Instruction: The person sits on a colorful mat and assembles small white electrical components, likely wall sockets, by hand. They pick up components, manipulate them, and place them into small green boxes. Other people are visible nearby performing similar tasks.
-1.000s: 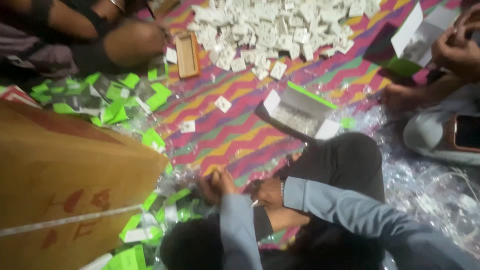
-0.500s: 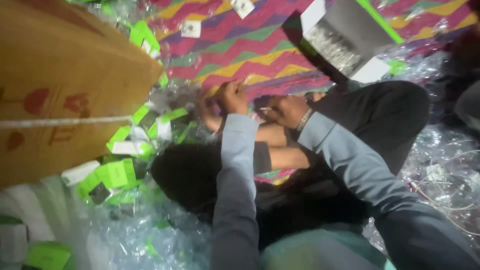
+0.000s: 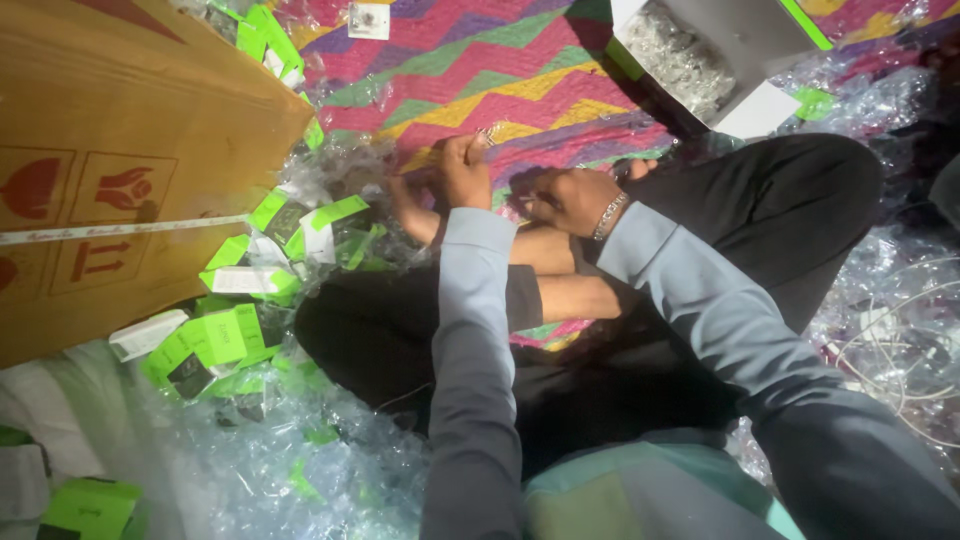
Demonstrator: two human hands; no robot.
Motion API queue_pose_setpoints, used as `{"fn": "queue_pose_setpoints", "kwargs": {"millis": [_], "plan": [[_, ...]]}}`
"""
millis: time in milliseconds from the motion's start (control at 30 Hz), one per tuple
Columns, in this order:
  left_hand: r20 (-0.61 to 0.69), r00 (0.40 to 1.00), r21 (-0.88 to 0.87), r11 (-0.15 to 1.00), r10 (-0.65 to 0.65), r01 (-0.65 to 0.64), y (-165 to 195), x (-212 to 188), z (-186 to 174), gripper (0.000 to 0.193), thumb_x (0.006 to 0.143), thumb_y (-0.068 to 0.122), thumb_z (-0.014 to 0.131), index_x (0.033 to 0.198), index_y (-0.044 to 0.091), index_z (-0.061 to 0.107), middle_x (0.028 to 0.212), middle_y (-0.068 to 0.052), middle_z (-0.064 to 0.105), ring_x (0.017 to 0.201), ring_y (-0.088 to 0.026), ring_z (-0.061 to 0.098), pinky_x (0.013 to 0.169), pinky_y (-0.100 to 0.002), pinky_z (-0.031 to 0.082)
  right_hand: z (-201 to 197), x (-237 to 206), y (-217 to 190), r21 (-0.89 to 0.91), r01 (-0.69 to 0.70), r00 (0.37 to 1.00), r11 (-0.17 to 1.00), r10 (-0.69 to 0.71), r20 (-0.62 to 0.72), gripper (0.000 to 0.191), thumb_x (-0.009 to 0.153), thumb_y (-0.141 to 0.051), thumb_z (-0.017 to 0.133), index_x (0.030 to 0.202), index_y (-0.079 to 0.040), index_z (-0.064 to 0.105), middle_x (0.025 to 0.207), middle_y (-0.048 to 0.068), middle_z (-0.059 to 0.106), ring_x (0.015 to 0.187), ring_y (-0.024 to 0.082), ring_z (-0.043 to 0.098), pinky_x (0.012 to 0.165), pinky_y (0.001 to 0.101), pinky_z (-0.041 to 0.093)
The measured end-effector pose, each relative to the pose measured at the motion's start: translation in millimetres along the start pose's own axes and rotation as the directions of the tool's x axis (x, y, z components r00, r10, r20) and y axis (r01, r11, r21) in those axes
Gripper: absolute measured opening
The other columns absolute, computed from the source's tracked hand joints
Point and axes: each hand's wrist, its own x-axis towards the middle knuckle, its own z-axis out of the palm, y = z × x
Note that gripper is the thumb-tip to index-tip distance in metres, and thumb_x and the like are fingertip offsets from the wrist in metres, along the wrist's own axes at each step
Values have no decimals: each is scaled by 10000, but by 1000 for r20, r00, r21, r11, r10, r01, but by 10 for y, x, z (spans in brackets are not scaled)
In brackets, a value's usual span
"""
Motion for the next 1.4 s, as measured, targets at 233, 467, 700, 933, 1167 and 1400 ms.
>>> {"fn": "queue_pose_setpoints", "kwargs": {"millis": [233, 467, 700, 933, 1167, 1400], "plan": [[-5, 995, 267, 959, -96, 94, 4, 2, -76, 131, 959, 102, 667, 1036, 9, 716, 964, -125, 739, 854, -190, 707, 792, -329, 563, -75, -12, -56, 48, 21, 999, 999, -23, 28, 363, 921, -346, 662, 1234, -173, 726, 1113, 141, 720, 942, 386, 707, 779, 496, 551], [-9, 994, 303, 947, -105, 103, 38, 4, -91, 209, 972, 74, 626, 1139, -7, 724, 1019, -142, 767, 898, -212, 733, 834, -328, 573, -110, -6, -100, 50, 12, 998, 999, -14, 54, 349, 927, -367, 671, 1221, -187, 727, 1149, 123, 728, 977, 369, 709, 789, 485, 559], [-19, 979, 336, 921, -201, 196, 74, 16, -70, 196, 955, 88, 661, 1114, -15, 711, 1016, -149, 771, 919, -212, 744, 852, -314, 580, -113, -14, -110, 67, 24, 999, 997, -26, 36, 332, 913, -353, 674, 1189, -180, 738, 1109, 108, 746, 929, 367, 720, 758, 488, 563], [41, 985, 359, 923, -165, 140, 211, 15, -92, 286, 954, 98, 606, 1197, -4, 718, 1143, -163, 755, 1035, -227, 730, 926, -312, 555, -140, -5, -134, 95, 16, 998, 995, -22, 60, 340, 942, -355, 651, 1221, -175, 721, 1119, 123, 746, 910, 369, 725, 779, 481, 567], [79, 984, 469, 877, -157, 102, 369, -33, -178, 345, 963, 167, 584, 1256, 23, 693, 1240, -153, 716, 1113, -244, 702, 975, -312, 519, -150, -16, -115, 79, 13, 997, 997, -19, 80, 363, 924, -359, 652, 1229, -175, 716, 1110, 128, 745, 929, 376, 716, 771, 499, 554], [-25, 1000, 418, 908, 6, 5, 337, -18, -117, 239, 992, 182, 570, 1078, 2, 700, 1136, -179, 698, 1030, -315, 664, 922, -391, 511, -86, -21, -76, 67, -16, 1000, 998, 17, -13, 320, 896, -328, 727, 1173, -166, 734, 1032, 125, 756, 898, 362, 720, 752, 486, 556]]}}
